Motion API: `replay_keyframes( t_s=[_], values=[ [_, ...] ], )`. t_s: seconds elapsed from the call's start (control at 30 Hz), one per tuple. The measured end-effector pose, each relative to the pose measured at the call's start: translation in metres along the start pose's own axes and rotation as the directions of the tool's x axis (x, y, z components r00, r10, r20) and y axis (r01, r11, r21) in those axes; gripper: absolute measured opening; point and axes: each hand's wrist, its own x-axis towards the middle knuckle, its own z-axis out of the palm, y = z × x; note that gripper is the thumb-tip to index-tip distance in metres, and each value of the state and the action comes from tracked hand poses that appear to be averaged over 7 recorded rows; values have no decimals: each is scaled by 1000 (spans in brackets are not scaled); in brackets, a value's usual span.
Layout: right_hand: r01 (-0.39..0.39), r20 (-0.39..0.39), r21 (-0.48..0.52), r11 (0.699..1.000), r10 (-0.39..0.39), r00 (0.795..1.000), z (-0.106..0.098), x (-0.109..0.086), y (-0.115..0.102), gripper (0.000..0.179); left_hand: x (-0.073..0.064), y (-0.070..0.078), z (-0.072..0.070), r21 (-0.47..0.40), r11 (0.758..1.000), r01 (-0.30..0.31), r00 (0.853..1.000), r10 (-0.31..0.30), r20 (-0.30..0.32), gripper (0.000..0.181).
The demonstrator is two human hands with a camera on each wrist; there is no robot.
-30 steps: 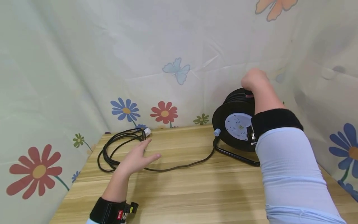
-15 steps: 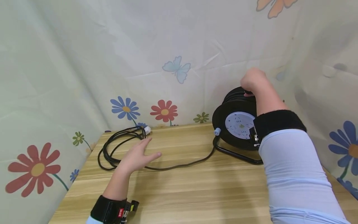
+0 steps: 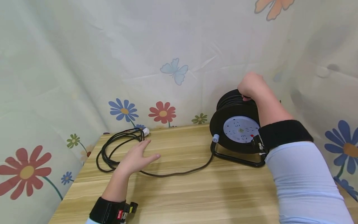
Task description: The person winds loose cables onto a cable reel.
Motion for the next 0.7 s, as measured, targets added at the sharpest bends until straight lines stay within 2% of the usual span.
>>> replay_keyframes(
  t_s=[0.2,0.33,0.53,0.7],
  values=[
    [75,17,-9,997,-75,997,2,-12,-3,51,-2,-1,-2,0,1000,3,1000,-3,-1,93],
    [94,41,27,995,-95,995,1,-17,-3,66,-2,-2,-3,-3,1000,-7,1000,7,-8,93],
    [117,103,74,990,-124,987,2,-25,-4,67,-5,-3,-3,-11,1000,1,1000,-2,-13,92],
    [139,115,89,986,-149,982,2,-32,0,66,-4,-2,-2,-14,1000,-1,1000,1,-13,91]
  ],
)
